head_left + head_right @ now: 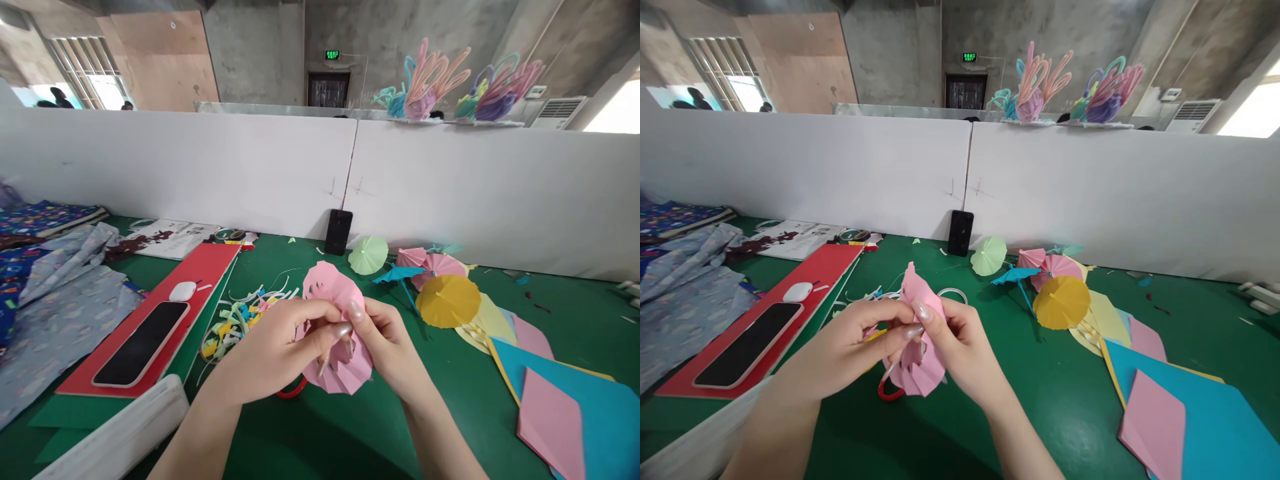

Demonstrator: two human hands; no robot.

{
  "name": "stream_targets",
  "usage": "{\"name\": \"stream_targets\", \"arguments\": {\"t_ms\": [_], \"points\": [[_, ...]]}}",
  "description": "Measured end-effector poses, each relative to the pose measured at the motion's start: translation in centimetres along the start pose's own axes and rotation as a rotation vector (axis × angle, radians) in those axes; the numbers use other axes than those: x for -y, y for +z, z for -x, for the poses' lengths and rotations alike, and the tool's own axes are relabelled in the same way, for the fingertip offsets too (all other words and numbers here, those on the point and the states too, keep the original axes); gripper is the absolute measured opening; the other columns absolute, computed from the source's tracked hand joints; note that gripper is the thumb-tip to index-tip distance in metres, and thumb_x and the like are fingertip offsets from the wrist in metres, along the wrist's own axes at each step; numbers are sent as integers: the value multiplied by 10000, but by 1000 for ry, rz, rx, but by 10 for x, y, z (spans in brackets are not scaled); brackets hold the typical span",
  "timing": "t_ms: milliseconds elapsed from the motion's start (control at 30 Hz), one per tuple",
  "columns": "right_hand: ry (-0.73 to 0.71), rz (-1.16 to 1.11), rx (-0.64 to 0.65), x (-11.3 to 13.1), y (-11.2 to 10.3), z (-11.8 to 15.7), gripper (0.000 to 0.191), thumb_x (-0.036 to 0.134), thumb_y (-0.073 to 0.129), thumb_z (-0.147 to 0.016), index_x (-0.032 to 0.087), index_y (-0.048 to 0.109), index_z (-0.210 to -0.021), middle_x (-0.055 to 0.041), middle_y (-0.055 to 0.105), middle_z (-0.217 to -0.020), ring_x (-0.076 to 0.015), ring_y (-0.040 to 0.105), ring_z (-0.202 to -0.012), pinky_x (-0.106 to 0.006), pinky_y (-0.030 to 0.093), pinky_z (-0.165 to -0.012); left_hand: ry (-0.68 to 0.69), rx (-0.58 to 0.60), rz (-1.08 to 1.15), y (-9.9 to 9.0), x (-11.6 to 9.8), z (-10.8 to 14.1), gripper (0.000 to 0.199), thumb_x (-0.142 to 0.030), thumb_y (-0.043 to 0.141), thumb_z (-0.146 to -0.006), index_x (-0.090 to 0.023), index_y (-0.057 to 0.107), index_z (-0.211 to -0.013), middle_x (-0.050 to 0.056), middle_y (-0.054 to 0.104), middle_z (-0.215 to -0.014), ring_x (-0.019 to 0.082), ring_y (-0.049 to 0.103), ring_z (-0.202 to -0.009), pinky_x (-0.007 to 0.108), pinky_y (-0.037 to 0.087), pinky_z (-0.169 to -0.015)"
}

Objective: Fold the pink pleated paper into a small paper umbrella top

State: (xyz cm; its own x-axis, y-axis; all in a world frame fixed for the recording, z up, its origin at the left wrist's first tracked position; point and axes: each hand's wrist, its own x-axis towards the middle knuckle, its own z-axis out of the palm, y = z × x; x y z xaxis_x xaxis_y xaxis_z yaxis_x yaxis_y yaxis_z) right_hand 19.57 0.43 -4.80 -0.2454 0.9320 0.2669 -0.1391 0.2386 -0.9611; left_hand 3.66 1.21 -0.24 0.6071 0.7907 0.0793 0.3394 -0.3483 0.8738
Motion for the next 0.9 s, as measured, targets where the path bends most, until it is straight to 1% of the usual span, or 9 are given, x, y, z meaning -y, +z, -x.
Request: {"name": "stream_targets", "arguments": {"t_ms": [133,200,367,467,533,600,700,800,900], "points": [[53,34,45,-5,1,-3,434,476,509,-890,164,484,-590,40,374,-558,-90,301,-521,-226,249,-472,33,37,-5,0,-4,5,193,-207,501,-873,-205,638,-736,-29,630,-677,98,556,-626,196,404,-576],[55,16,-19,-4,-1,-2,449,477,516,-886,169,441,-568,46,324,-559,-89,253,-522,-230,224,-467,6,-11,-2,-6,-3,9,176,-204,513,-862,-220,652,-757,-33,625,-659,97,550,-606,196,398,-551],[57,-109,-227,2,-13,2,437,481,526,-881,175,453,-577,42,344,-562,-87,243,-503,-224,219,-448,-34,-481,68,-32,12,18,149,-333,567,-858,-250,640,-758,-53,479,-525,90,444,-492,207,362,-485],[44,-122,-239,4,-16,4,418,475,540,-874,179,490,-582,31,382,-568,-93,266,-503,-225,233,-440,-10,-589,-21,-37,22,11,177,-416,553,-863,-271,642,-913,-4,614,-817,145,566,-782,239,441,-686],[44,-98,-225,5,-16,5,430,488,520,-881,181,479,-582,29,372,-571,-97,260,-507,-229,227,-438,-31,-558,-74,-33,26,2,262,-452,531,-867,-284,602,-1055,21,610,-1065,194,546,-1024,282,434,-838],[37,-54,-211,6,-15,5,444,508,491,-888,183,461,-588,27,354,-583,-100,254,-518,-233,229,-444,-88,-431,-50,-25,28,-9,329,-485,489,-879,-287,558,-1134,36,578,-1175,220,518,-1117,305,440,-867],[16,53,-207,10,-16,5,440,510,472,-895,185,448,-601,21,352,-608,-107,270,-542,-237,256,-464,-203,-308,113,-13,25,-20,392,-536,515,-843,-278,551,-1136,51,596,-1138,239,563,-1060,297,487,-776],[1,133,-196,13,-21,5,419,490,478,-901,189,432,-611,28,329,-604,-106,276,-544,-235,268,-468,-196,-370,226,-7,22,-23,373,-504,619,-782,-243,577,-1046,34,623,-979,217,603,-918,276,489,-713],[-32,183,-189,14,-26,4,447,499,457,-910,195,363,-596,44,272,-585,-98,245,-522,-228,244,-445,-128,-400,171,-8,20,-21,315,-460,646,-775,-229,589,-981,8,614,-892,181,601,-802,248,468,-645]]}}
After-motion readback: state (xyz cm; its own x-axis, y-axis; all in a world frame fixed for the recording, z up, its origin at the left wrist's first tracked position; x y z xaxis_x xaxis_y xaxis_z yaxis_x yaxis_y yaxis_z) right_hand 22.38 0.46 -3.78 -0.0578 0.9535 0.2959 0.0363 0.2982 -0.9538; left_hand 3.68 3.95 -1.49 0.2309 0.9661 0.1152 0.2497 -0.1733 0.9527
